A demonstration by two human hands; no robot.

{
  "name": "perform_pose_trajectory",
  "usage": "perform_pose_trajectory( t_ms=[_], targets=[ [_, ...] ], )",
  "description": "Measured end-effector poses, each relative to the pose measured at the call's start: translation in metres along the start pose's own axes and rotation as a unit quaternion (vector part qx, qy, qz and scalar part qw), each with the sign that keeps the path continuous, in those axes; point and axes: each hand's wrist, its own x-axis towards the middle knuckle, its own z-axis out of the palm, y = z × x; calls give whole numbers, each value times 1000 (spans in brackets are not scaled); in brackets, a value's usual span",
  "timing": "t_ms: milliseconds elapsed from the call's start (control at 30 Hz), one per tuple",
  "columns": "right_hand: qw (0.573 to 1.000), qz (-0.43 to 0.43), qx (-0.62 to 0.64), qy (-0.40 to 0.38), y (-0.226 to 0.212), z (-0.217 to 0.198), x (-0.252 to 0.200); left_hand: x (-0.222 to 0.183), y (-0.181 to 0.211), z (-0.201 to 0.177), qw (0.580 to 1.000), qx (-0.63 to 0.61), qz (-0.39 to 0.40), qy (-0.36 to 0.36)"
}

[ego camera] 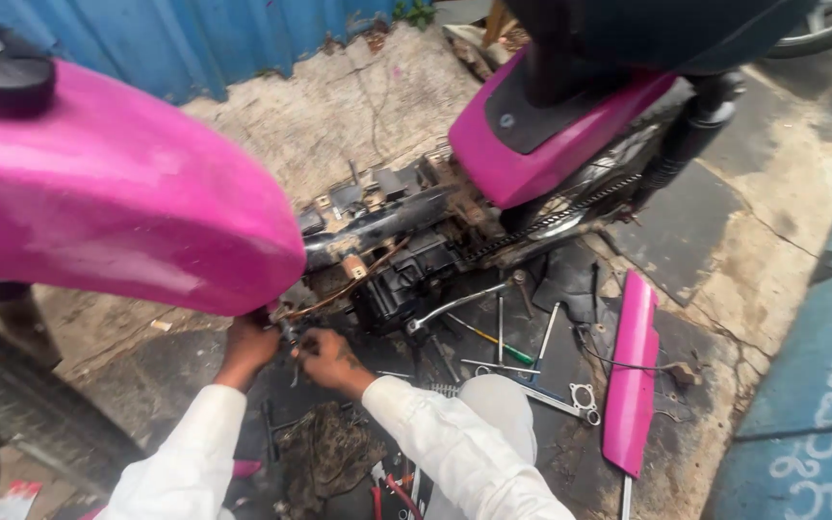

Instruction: The user is repairing a pink motorcycle, focusing on the engine cylinder head and fuel tank connections.

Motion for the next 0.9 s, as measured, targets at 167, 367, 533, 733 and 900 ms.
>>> perform_pose_trajectory(
  t_ms=[167, 367, 533, 733, 900],
  targets=[
    [996, 2, 38, 84, 15, 9, 31, 28, -14, 29, 990, 41, 132, -3],
    [977, -74, -43, 197, 34, 15, 44, 73, -76, 86, 948, 159, 260, 88],
    [982, 11, 10, 190, 17, 3, 43, 110, -132, 151, 977, 54, 197, 65],
    [964, 22, -28, 264, 4, -9, 38, 132, -184, 205, 973, 125, 187, -46],
    [951, -56, -41, 300, 4, -11, 35, 118, -175, 218, 973, 111, 195, -52]
  ],
)
